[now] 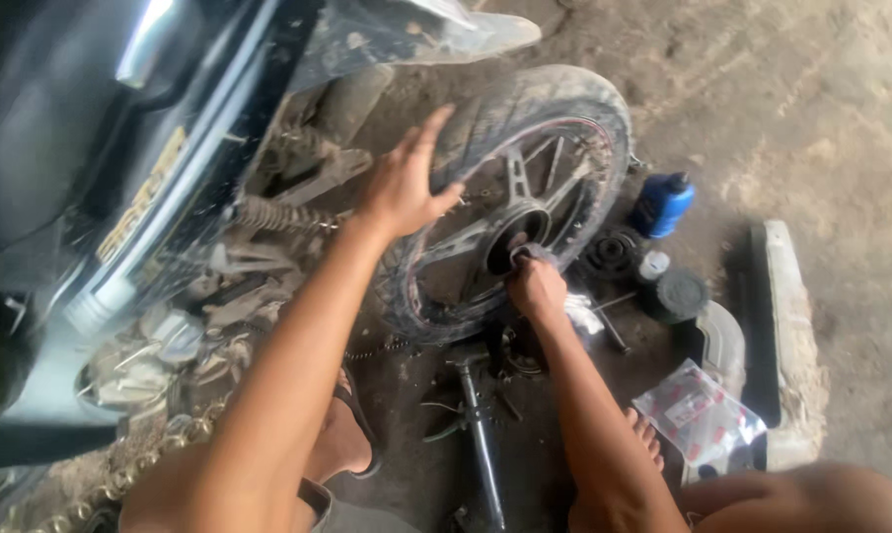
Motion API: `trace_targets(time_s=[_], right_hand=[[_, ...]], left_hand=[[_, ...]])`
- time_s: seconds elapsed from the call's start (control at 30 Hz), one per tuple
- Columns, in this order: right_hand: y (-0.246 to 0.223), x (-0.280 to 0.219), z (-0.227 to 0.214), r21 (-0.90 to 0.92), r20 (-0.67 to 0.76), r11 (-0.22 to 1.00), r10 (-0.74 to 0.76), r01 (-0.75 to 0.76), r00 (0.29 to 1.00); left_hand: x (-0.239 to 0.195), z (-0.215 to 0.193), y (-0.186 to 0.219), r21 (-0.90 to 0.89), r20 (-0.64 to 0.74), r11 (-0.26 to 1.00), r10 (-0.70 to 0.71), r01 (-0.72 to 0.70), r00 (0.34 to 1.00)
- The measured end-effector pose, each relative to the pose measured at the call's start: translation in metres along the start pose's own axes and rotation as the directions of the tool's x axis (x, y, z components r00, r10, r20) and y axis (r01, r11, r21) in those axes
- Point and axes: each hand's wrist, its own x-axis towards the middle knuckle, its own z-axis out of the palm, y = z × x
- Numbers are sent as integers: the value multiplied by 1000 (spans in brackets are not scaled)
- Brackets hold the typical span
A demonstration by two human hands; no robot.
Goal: The person cleans a circular metal motorcycle part with a cloth, then wipes the rear wheel hub and tire with the same cloth. The person is sitting on the ground next to the motorcycle during the task.
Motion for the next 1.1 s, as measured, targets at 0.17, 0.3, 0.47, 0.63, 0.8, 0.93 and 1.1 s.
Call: trace_targets(time_s=[0.17,0.3,0.47,0.63,0.8,0.93,1.1], right_hand=[[2,3,-6,-62,98,996,-51,57,994],[-10,-24,-71,312,295,945,-197,101,935],[-4,-45,-172,343,218,937,-13,-64,976],[58,-51,-217,320,-16,940,128,-116,992],[77,-64,-223,-244,-109,804,533,-542,839],[113,-49,-114,-229,-306,797,486,-559,818],[121,-80,55,434,110,614,690,-659,715]], left_hand=[[-2,1,-6,-13,-27,1000,13,-14,1000],[1,1,-6,-7,-24,1000,29,-29,999],[0,4,-1,-90,14,995,50,-48,999],[-1,0,-5,-63,130,998,9,-1,991],[7,-6,-13,-90,143,996,25,-12,989],[9,-4,-19,-98,31,994,42,-39,999],[5,-10,-13,-98,56,995,8,-3,998]])
